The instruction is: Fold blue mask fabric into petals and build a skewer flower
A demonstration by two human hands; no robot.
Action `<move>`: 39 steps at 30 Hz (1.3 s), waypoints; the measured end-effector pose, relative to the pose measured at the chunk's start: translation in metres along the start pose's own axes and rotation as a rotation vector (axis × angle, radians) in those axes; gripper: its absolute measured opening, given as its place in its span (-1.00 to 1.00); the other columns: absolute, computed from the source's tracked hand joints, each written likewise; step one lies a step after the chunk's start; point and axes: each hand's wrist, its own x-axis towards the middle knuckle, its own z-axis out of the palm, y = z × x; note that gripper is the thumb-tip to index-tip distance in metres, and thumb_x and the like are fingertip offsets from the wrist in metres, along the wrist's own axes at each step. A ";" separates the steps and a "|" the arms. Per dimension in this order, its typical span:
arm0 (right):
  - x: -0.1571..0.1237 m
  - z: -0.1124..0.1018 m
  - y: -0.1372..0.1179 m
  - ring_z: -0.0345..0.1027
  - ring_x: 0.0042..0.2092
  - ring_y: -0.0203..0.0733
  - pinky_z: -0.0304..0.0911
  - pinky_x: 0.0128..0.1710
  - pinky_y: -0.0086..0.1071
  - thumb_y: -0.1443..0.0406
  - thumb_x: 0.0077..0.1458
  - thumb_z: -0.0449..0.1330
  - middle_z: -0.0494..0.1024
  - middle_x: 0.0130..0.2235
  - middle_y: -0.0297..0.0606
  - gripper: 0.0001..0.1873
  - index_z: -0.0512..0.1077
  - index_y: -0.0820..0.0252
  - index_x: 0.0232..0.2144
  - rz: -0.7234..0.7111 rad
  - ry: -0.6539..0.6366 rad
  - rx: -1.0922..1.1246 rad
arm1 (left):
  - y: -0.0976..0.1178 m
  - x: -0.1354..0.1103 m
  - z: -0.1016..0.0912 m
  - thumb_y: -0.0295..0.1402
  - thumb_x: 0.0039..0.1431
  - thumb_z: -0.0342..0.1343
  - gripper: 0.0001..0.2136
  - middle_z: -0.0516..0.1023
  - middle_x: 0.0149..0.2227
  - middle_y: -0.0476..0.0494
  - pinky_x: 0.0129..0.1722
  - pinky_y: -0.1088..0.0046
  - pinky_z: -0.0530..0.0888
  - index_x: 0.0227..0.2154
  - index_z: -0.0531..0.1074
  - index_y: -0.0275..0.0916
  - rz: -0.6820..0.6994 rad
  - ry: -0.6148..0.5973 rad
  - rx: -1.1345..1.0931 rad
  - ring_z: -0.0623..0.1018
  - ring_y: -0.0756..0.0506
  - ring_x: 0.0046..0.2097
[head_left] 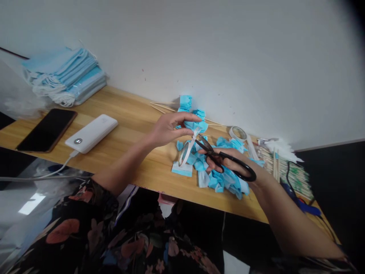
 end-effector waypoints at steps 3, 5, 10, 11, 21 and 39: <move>-0.003 0.000 -0.007 0.27 -0.36 -0.32 0.42 -0.23 -0.38 -0.13 0.29 0.26 0.45 -0.28 -0.28 -0.35 0.53 0.19 0.18 0.059 0.046 -0.062 | 0.004 0.000 0.000 -0.22 0.29 0.35 -0.71 0.73 0.02 -0.18 -0.10 0.46 0.61 0.03 0.65 -0.13 0.060 -0.004 0.089 0.71 -0.09 -0.06; -0.003 0.002 -0.011 0.25 -0.39 -0.32 0.45 -0.21 -0.34 -0.14 0.28 0.27 0.44 -0.31 -0.30 -0.34 0.54 0.23 0.15 0.059 0.042 -0.036 | 0.009 0.001 0.000 -0.29 0.31 0.32 -0.76 0.74 -0.02 -0.17 -0.09 0.47 0.60 0.01 0.65 -0.14 0.095 -0.012 0.155 0.71 -0.06 -0.12; 0.002 0.007 -0.007 0.17 -0.48 -0.38 0.55 -0.20 -0.25 -0.12 0.31 0.24 0.39 -0.37 -0.35 -0.37 0.56 0.30 0.09 -0.029 -0.030 0.140 | 0.017 0.001 0.000 -0.37 0.31 0.30 -0.84 0.76 -0.11 -0.14 -0.12 0.48 0.58 -0.07 0.66 -0.16 0.119 -0.027 0.239 0.69 -0.03 -0.20; 0.003 0.008 -0.004 0.16 -0.50 -0.39 0.55 -0.21 -0.25 -0.12 0.32 0.22 0.39 -0.37 -0.35 -0.37 0.56 0.29 0.10 -0.046 -0.053 0.177 | 0.017 0.000 0.001 -0.37 0.31 0.31 -0.85 0.76 -0.13 -0.13 -0.12 0.48 0.58 -0.09 0.65 -0.16 0.120 -0.027 0.243 0.69 -0.02 -0.22; 0.006 0.017 0.016 0.13 -0.48 -0.41 0.56 -0.12 -0.21 -0.16 0.35 0.15 0.37 -0.35 -0.37 -0.32 0.52 0.24 0.19 -0.086 -0.096 0.288 | 0.013 -0.004 0.016 -0.33 0.20 0.35 -0.90 0.68 -0.32 -0.09 -0.23 0.43 0.54 -0.35 0.59 -0.23 -0.060 0.114 0.025 0.63 -0.04 -0.28; 0.000 -0.001 -0.003 0.19 -0.56 -0.40 0.14 -0.59 -0.47 -0.15 0.33 0.21 0.50 -0.42 -0.28 -0.32 0.55 0.34 0.11 -0.084 -0.040 0.057 | 0.012 -0.005 0.016 -0.23 0.23 0.36 -0.85 0.70 -0.28 -0.13 -0.21 0.44 0.57 -0.30 0.62 -0.21 -0.013 0.072 -0.063 0.65 -0.03 -0.25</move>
